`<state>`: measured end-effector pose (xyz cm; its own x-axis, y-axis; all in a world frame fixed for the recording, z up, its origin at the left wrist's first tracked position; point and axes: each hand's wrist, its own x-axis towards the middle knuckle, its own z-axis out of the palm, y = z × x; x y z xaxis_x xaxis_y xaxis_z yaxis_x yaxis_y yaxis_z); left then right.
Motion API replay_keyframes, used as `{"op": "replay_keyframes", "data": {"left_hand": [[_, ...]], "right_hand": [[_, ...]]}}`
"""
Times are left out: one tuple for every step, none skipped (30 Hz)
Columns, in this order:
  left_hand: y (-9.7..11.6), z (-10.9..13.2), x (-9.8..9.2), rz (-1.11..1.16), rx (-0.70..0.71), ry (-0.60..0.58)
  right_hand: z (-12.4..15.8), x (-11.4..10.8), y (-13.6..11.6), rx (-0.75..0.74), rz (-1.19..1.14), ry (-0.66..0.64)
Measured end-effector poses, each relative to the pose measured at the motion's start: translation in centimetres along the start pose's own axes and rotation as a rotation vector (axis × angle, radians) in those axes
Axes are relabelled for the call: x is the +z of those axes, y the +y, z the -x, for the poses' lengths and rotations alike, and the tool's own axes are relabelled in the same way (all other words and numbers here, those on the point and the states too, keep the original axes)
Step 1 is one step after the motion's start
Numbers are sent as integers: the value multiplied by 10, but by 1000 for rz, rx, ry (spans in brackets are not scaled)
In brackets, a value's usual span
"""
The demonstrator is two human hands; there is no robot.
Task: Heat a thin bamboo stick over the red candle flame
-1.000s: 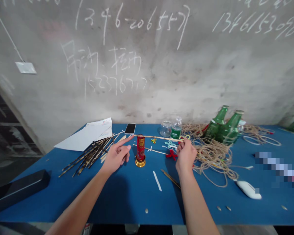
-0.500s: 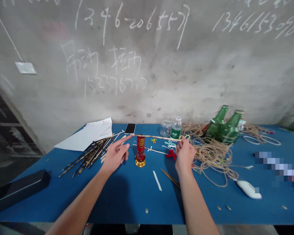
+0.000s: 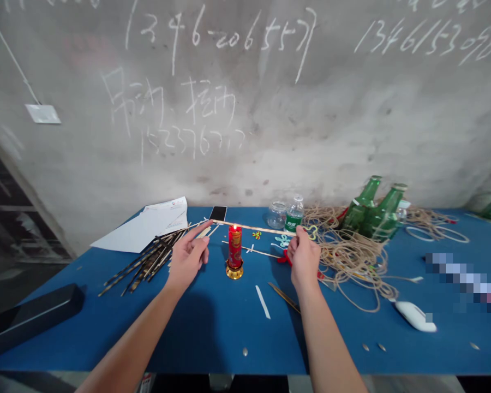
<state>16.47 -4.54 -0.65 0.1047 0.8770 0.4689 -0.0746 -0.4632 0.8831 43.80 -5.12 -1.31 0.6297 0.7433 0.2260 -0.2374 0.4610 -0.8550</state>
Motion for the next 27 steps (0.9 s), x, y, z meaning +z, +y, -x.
{"op": "replay_keyframes", "data": {"left_hand": [[1,0,0,5,-1,-1],[1,0,0,8,-4,-3],[2,0,1,10,-6,-2],[3,0,1,10,-8,-1],[3,0,1,9,-9,3],[4,0,1,7,-9,8],[4,0,1,5,-9,13],[4,0,1,3,-9,18],[4,0,0,2,-10,23],[4,0,0,3,-13,27],[4,0,0,2,-14,32],[4,0,0,0,-15,39],[4,0,-1,-3,-14,48],[4,0,-1,-6,-11,58],[4,0,-1,-10,-7,67],[4,0,-1,-13,-4,76],[4,-1,-1,-13,-3,83],[5,-1,-1,-12,-3,87],[4,-1,-1,-10,-5,90],[4,-1,0,-7,-6,92],[4,-1,0,-5,-7,91],[4,-1,0,-3,-7,90],[3,-1,0,-3,-7,85],[3,-2,-1,-4,-7,79],[2,-2,-1,-6,-9,72],[2,-2,-1,-8,-13,65],[2,-2,-1,-9,-18,59]], "right_hand": [[0,0,0,1,1,1],[-1,0,1,2,1,0],[-1,0,1,2,2,-2],[-1,0,2,0,4,-5],[-2,0,2,-2,6,-10],[-2,0,3,-3,9,-15],[-2,1,3,-5,13,-21],[-2,1,3,-6,17,-28],[-2,0,4,-7,20,-34],[-2,0,4,-8,23,-39],[-2,0,4,-9,26,-43],[-1,0,4,-9,29,-47],[-1,0,5,-9,32,-51],[-1,0,5,-9,35,-54],[0,0,5,-9,37,-58],[0,0,5,-7,39,-63],[0,0,5,-6,39,-69],[0,0,5,-5,37,-74],[1,0,5,-6,34,-77],[1,0,4,-5,30,-82],[1,0,4,-5,24,-86],[1,0,4,-5,16,-89],[1,0,4,-5,5,-90],[1,0,3,-5,-8,-88],[1,1,3,-5,-22,-83],[1,1,3,-5,-35,-75],[0,1,3,-3,-46,-65]]}}
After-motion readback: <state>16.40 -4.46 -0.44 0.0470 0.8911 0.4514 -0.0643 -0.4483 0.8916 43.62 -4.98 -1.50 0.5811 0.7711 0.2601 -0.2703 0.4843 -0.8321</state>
